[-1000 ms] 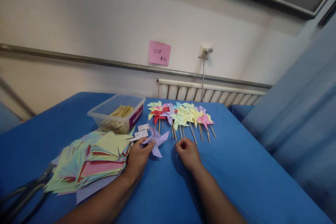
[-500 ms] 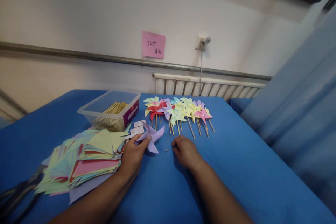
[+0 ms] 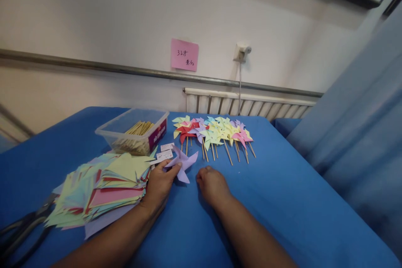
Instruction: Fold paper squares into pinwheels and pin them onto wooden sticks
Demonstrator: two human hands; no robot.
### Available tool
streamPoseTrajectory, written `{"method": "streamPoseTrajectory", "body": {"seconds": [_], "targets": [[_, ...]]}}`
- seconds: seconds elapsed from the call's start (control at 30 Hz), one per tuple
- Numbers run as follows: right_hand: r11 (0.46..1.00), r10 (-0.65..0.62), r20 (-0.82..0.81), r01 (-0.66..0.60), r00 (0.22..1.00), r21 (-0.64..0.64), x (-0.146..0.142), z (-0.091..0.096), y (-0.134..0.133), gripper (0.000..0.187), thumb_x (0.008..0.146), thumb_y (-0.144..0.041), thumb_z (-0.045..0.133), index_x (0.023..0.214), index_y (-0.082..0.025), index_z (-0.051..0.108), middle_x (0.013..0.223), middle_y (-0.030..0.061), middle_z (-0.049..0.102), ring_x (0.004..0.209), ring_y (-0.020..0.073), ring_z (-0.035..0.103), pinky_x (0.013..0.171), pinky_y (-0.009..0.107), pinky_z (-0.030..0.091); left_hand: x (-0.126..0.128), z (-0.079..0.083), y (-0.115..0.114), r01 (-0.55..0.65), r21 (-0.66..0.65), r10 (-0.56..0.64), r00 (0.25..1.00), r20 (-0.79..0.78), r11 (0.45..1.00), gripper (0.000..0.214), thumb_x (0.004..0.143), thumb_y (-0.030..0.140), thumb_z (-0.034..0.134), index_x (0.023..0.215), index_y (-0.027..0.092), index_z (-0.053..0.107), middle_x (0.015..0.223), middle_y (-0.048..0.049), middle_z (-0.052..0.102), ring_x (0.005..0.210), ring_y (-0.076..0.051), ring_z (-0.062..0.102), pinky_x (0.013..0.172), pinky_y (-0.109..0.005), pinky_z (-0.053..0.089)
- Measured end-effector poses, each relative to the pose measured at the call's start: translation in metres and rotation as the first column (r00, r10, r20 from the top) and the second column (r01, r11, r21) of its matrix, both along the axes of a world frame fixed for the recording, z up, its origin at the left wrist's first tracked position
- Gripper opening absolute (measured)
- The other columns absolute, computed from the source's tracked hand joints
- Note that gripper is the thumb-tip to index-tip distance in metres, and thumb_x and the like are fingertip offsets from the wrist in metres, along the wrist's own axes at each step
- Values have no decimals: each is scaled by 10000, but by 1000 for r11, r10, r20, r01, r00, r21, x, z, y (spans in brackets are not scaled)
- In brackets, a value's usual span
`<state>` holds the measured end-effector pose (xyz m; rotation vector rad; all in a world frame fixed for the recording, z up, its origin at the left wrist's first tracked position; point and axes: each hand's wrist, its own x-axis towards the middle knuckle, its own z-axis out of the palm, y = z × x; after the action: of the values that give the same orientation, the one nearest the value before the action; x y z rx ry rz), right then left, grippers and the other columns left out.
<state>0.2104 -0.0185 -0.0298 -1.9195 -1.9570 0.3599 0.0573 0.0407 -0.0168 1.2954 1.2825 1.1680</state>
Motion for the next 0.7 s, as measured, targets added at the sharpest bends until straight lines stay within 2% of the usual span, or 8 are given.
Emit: {"method": "streamPoseTrajectory", "body": {"seconds": [0.13, 0.37, 0.6, 0.7], "targets": [[1000, 31, -11, -31, 999, 5, 6, -2, 1, 180, 866, -174, 458, 811, -176, 630, 844, 54, 632, 814, 156, 572, 726, 226, 376, 0, 1, 0, -19, -8, 19, 1000, -3, 1000, 259, 590, 369, 680, 712, 143, 646, 557, 36, 576, 509, -115, 481, 468, -206, 351], [997, 79, -177, -82, 981, -8, 19, -5, 5, 139, 819, -118, 501, 813, -182, 625, 852, 29, 637, 807, 136, 580, 724, 204, 389, 2, 0, -1, -14, -10, 14, 1000, 26, 1000, 236, 584, 378, 679, 650, 159, 620, 505, 56, 525, 474, -101, 440, 447, -204, 317], [996, 84, -159, -84, 984, 5, 26, -7, 7, 148, 815, -122, 506, 848, -190, 633, 857, 26, 654, 815, 145, 589, 738, 211, 394, 1, -1, 0, -6, -9, 6, 1000, 16, 1000, 235, 585, 368, 688, 663, 155, 624, 518, 56, 525, 484, -99, 439, 455, -199, 325], [998, 48, -138, -42, 989, 43, 26, -6, 6, 179, 829, -114, 467, 894, -179, 621, 904, 47, 652, 845, 149, 588, 758, 219, 392, 1, -2, 0, 0, -7, 0, 1000, 21, 1000, 243, 591, 372, 691, 676, 153, 627, 520, 56, 518, 488, -98, 437, 455, -198, 324]]}}
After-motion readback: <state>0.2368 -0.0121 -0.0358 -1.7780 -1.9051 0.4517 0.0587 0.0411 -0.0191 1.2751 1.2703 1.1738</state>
